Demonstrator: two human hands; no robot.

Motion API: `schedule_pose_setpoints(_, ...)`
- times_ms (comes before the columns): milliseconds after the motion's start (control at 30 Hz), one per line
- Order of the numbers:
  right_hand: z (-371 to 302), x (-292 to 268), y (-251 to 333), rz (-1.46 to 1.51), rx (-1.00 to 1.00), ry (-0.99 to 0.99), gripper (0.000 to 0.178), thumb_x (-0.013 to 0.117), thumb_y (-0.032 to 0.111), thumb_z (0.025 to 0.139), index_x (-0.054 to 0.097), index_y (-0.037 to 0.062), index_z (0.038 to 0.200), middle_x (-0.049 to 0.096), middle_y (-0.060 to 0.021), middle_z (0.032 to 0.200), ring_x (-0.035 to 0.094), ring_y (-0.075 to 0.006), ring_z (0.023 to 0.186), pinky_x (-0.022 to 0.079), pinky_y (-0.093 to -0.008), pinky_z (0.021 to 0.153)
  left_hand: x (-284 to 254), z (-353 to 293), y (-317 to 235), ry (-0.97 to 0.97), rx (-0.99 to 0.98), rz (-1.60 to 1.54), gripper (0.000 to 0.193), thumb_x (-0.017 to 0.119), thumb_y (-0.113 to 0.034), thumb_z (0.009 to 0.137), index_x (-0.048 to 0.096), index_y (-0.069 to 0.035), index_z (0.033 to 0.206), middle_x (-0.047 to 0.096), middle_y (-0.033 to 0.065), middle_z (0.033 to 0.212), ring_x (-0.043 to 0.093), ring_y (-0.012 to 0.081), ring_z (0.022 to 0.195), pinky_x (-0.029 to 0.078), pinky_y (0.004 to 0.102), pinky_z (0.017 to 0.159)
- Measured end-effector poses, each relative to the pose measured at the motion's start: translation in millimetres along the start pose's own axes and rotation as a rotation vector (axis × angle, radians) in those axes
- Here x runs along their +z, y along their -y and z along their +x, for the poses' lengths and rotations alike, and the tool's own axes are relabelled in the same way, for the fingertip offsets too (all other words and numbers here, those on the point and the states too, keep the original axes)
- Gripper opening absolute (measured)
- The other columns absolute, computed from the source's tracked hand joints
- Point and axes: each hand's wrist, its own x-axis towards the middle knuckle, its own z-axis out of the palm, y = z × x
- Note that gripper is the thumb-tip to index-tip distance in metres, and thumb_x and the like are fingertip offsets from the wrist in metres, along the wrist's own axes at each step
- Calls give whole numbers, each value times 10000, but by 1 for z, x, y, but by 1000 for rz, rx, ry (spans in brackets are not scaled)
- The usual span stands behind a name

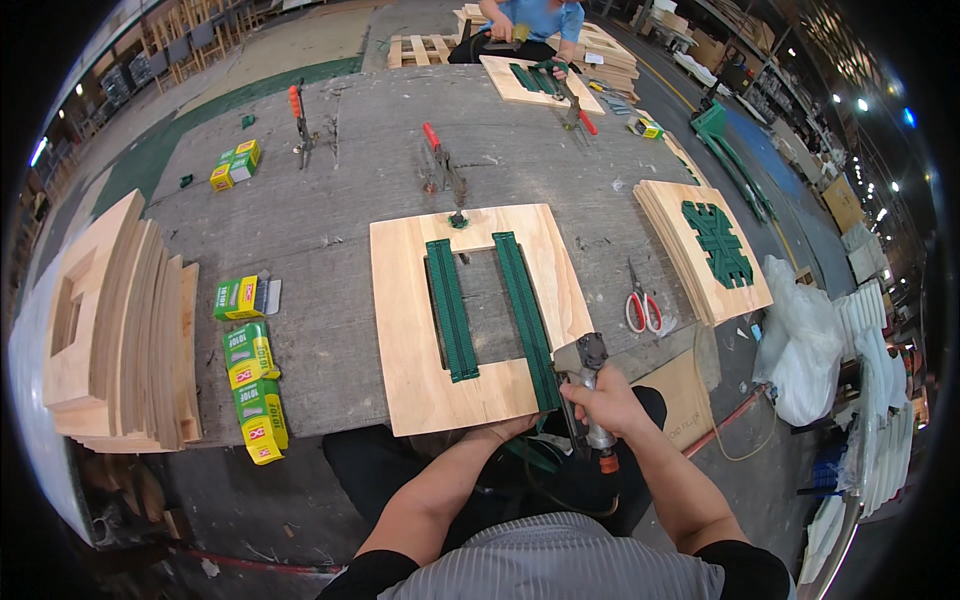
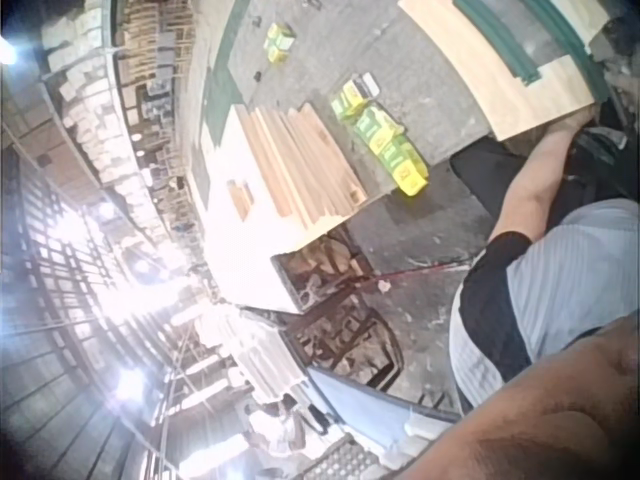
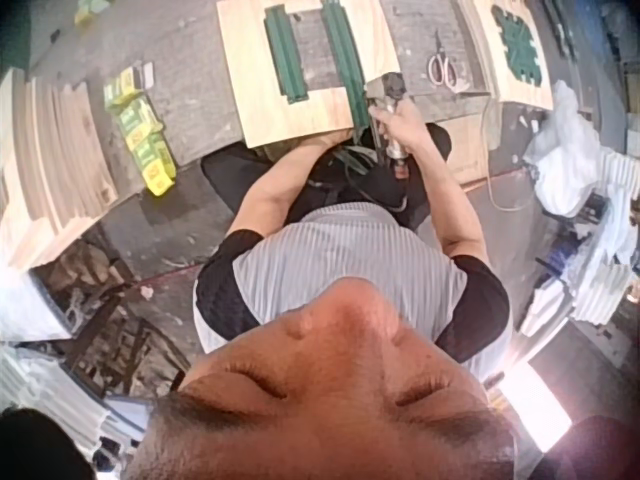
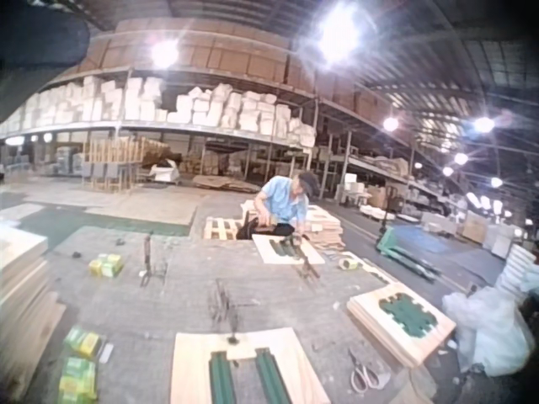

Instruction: The person sits on the floor and uses a pneumatic nail gun to attach green plastic strips to a square wooden frame. They repeatedly position the strips and fasten them in place while another worker performs similar tasks nearby.

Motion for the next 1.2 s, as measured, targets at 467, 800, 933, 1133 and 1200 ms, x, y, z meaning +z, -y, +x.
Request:
schedule_pose_setpoints(467, -9, 15, 0, -34, 18, -53, 428, 716, 88, 947, 483, 14, 1299, 624, -44, 841, 555, -98, 545, 465, -290, 468, 8, 0, 0, 67, 13, 36, 547, 356, -584, 1049, 568, -166, 1331, 660, 98, 1285, 615, 330, 1226, 476, 487, 1088)
schedule_pose_setpoints(800, -15, 29, 3, 11, -13, -52, 311, 711, 92, 962, 547, 11, 1213, 602, -7, 772, 559, -89, 541, 457, -272, 476, 8, -3, 0, -28, -8, -108, 510, 477, -581, 997, 630, -158, 1237, 683, 99, 1214, 637, 335, 1165, 496, 504, 1011)
schedule_pose_setpoints(933, -19, 38, 8, 5, -51, -12, 324, 704, 99, 969, 537, 18, 1234, 599, -5, 769, 563, -89, 548, 456, -272, 474, 6, -6, -3, -315, 23, -15, 385, 613, -514, 923, 691, -167, 1069, 708, 96, 1058, 671, 368, 1023, 518, 534, 900)
schedule_pose_setpoints(1133, -21, 31, -1, 106, -58, -18, 292, 707, 96, 966, 541, 32, 1198, 613, -19, 798, 581, -97, 553, 469, -274, 477, -12, -4, -15, -12, -74, -83, 372, 614, -461, 955, 694, -152, 1146, 716, 106, 1090, 669, 386, 1066, 515, 523, 932)
schedule_pose_setpoints(1200, -22, 20, -10, 213, -83, -8, 329, 717, 100, 956, 517, 36, 1209, 618, -32, 811, 583, -101, 545, 466, -276, 468, -11, -4, -23, -150, -28, -162, 377, 596, -443, 995, 701, -136, 1184, 724, 122, 1127, 668, 387, 1096, 512, 505, 959)
